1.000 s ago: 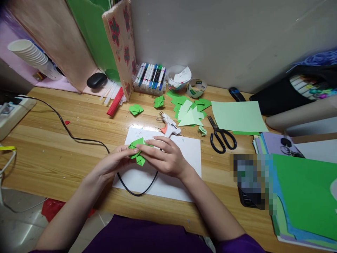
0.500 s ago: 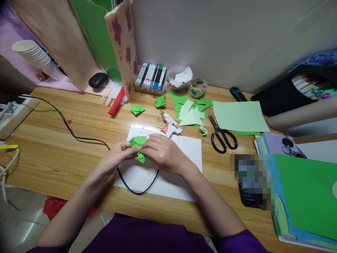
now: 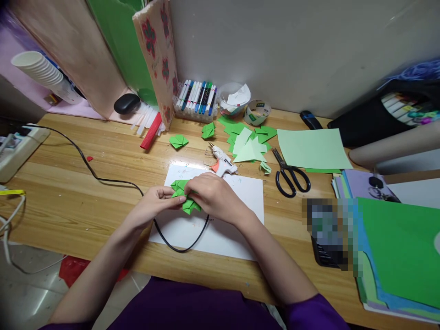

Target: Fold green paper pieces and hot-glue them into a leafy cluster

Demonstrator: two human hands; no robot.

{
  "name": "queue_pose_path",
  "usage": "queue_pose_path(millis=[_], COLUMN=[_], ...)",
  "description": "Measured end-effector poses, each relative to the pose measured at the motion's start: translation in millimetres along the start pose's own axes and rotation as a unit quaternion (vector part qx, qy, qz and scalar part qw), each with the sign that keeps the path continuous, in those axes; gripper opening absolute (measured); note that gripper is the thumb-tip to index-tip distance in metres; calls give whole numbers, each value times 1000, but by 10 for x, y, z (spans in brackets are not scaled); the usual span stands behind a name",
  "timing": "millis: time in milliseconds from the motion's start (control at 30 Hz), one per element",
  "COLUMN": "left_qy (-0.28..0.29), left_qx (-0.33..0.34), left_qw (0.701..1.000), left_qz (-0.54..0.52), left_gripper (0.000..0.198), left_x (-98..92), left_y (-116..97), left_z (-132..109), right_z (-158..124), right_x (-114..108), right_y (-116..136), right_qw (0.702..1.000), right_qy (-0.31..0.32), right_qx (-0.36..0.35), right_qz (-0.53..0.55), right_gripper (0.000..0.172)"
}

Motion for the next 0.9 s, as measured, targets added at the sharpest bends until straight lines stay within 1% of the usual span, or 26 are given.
queue_pose_path(millis=[200, 333, 467, 533, 600, 633, 700, 767, 800, 833, 900], left_qy=[-6, -16, -36, -47, -54, -57, -62, -67, -71, -76, -86], left_qx=[15, 15, 9, 5, 2, 1, -1, -5, -7, -7, -2], left_qw=[1000, 1000, 999, 998, 998, 997, 997, 996, 996, 995, 994], left_qz=[6, -16, -33, -39, -43, -46, -50, -55, -58, -61, -71], left_gripper=[30, 31, 30, 29, 28, 28, 28, 29, 29, 29, 29], left_x=[17, 22, 21, 20, 20, 19, 13, -1, -13, -26, -57], left_y=[-7, -19, 22, 43, 51, 51, 47, 45, 46, 48, 54], left_z=[-2, 7, 24, 27, 24, 20, 13, 10, 12, 15, 27], right_z=[-13, -26, -23, -21, -23, -29, -60, -122, -161, -201, -272], right_x=[-15, -13, -6, -5, -26, -49, -112, -162, -171, -167, -130], right_y=[-35, -49, -56, -62, -81, -101, -177, -297, -367, -437, -562], right_qw=[1000, 999, 998, 997, 993, 989, 974, 950, 937, 924, 892], right_qy=[-16, -32, -46, -53, -79, -104, -173, -230, -241, -237, -196], right_qx=[16, 9, 12, 23, 43, 58, 109, 191, 243, 299, 402], right_qz=[22, 28, 39, 53, 73, 81, 94, 88, 68, 33, -63], right_gripper=[9, 11, 10, 9, 11, 13, 19, 25, 28, 32, 40])
Point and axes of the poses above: each hand's wrist, its own z-axis towards the middle knuckle, its own x-axis out of the palm, y = z × x, the point moved 4 cm from there along z, towards the middle knuckle, and after that the axes turned 9 degrees about z, right-handed, at the moved point
